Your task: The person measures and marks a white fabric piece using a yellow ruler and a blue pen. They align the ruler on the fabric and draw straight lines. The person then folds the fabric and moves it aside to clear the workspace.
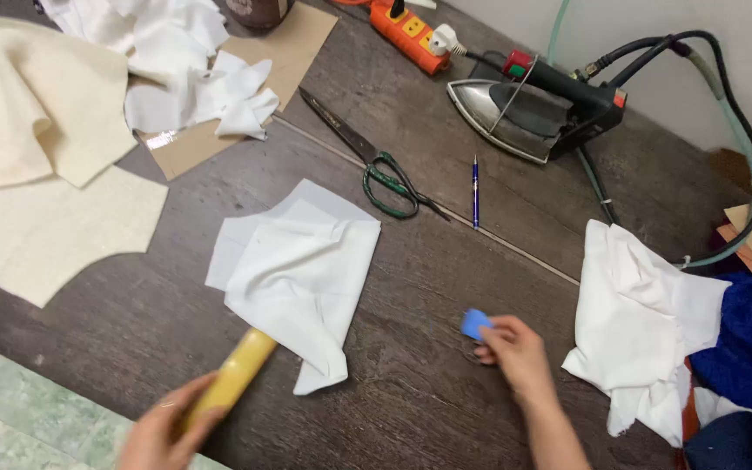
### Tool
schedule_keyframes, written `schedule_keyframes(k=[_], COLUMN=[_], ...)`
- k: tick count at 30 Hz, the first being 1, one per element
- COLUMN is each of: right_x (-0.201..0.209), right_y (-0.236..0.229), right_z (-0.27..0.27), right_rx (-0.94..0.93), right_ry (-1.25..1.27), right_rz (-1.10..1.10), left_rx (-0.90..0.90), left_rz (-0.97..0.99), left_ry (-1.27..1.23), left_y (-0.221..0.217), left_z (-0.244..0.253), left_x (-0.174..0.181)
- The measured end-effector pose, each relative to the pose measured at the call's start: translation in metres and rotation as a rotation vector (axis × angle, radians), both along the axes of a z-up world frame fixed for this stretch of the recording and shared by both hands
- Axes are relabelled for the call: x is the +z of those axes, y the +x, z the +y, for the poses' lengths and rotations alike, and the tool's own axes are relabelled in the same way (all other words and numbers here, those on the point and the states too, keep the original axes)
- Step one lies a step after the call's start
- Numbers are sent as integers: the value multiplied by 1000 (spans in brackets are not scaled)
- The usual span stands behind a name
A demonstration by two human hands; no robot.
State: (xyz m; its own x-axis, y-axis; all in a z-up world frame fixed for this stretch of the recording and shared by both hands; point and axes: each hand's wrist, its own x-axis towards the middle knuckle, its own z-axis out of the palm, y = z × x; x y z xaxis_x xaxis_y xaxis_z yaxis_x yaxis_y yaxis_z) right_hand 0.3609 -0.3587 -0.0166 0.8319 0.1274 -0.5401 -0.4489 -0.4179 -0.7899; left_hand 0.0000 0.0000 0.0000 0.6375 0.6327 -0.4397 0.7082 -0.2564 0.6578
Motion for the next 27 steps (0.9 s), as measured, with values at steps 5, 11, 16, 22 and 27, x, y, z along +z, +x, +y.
schedule_keyframes(k=[5,11,16,22,27], right_x=[-44,-17,6,18,19], right_y=[20,3,-31,-74,-74], right_z=[-89,-88,-72,-15,57], right_rx=[-83,-259,-413,-385,-214], right_ry=[-43,-148,-202,-27,51], right_rz=[-72,-109,-187,-261,-121], left_rx=[97,-102,-260,-315,-272], left_rz=[-14,54,46,75,-175], left_ry=[282,403,455,543,604], left_y=[23,135,202,228,218], left_z=[80,156,193,197,140], left_x=[46,54,26,11,43])
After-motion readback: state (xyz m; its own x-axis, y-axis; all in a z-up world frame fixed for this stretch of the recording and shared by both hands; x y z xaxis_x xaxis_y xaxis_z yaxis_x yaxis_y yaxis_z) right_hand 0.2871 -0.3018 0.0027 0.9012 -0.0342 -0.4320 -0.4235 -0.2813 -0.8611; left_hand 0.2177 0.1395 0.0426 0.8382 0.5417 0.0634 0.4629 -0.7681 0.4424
